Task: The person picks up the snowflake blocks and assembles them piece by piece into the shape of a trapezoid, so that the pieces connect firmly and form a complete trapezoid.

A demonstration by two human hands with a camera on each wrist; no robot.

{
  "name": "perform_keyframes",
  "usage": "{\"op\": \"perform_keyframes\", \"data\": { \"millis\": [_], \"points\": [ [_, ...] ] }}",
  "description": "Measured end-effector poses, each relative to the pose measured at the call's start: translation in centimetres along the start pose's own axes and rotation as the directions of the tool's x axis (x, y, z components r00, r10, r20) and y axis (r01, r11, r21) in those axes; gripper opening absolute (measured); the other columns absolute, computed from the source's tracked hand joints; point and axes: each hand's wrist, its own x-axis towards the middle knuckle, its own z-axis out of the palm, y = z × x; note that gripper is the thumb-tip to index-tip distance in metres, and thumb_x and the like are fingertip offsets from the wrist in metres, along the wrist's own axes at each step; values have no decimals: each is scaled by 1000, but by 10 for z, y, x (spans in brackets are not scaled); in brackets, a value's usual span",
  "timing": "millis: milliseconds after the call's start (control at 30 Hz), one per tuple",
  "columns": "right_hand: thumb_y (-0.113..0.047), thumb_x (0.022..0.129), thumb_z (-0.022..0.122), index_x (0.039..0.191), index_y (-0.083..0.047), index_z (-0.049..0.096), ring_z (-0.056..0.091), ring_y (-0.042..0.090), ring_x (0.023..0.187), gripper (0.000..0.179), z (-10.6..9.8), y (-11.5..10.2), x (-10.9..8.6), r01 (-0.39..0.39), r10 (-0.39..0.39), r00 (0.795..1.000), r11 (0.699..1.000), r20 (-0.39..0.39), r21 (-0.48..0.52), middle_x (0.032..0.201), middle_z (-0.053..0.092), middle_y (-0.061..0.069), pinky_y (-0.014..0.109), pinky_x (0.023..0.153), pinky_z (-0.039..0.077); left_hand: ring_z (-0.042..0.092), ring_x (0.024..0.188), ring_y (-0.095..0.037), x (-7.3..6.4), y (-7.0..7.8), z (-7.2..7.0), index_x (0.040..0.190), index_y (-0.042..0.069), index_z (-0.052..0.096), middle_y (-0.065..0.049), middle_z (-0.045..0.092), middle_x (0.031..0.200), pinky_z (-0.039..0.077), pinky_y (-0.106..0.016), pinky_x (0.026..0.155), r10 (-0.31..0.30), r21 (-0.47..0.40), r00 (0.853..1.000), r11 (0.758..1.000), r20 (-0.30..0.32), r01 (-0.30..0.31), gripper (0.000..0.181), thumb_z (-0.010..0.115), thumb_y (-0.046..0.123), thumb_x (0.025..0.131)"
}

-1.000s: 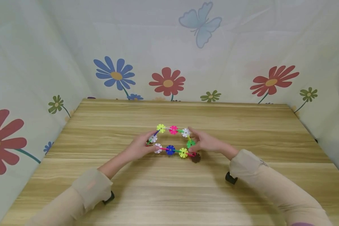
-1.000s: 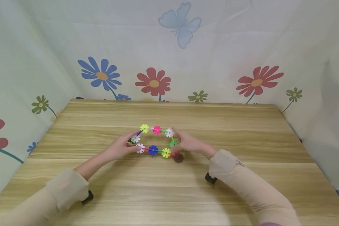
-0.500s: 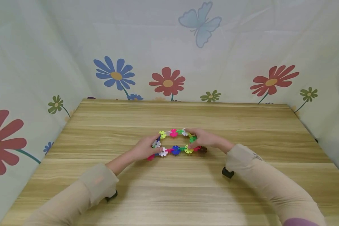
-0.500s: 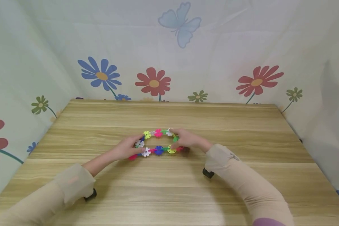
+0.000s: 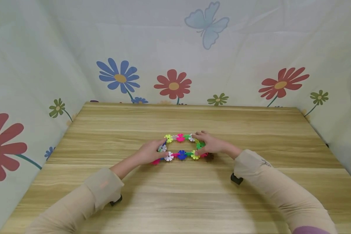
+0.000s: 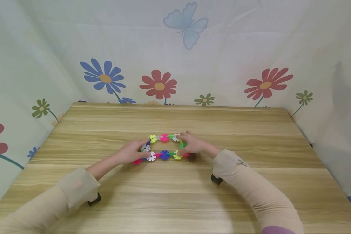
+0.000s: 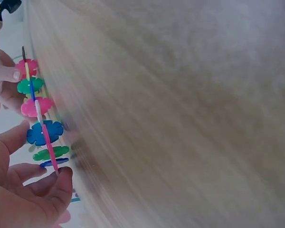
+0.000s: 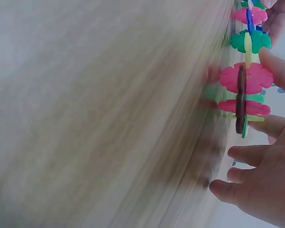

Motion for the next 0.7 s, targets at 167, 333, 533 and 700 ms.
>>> {"op": "perform_keyframes", "data": {
  "millis": [167, 333, 533, 700],
  "points": [
    [-31, 79, 65, 140, -6, 21, -7, 42, 133, 80, -1, 0, -3, 7, -8, 1000, 1000, 14, 19, 145, 8, 25, 64, 101, 7, 38, 123, -34, 0, 1, -1, 135, 2, 32, -18, 40, 134, 31, -45, 102, -10, 3, 1000, 1000, 22, 10, 65, 58, 34, 84],
    [-33, 78, 65, 141, -7, 18, -6, 41, 133, 82, -1, 2, -6, 23, -22, 1000, 999, -13, 36, 146, 6, 24, 64, 101, 6, 35, 125, -34, -3, -3, -2, 137, 4, 29, -17, 37, 137, 29, -45, 103, 26, -10, 1000, 1000, 16, -25, 69, 56, 38, 84],
    [-25, 77, 68, 141, -8, 21, 1, 39, 134, 81, -6, 3, -24, 99, -94, 987, 995, -128, 28, 147, 8, 19, 60, 104, 8, 27, 129, -36, -17, -18, -4, 140, 12, 25, -15, 25, 144, 27, -51, 102, 136, 144, 990, 981, -32, -130, 73, 56, 45, 82],
    [-22, 78, 67, 138, -8, 29, 13, 37, 134, 72, -8, 6, -38, 156, -165, 982, 982, -94, -103, 146, 15, 18, 55, 106, 15, 23, 132, -34, -27, -24, -7, 139, 14, 28, -11, 22, 146, 27, -54, 101, 290, 378, 956, 883, 31, -280, 65, 50, 44, 86]
  ]
}}
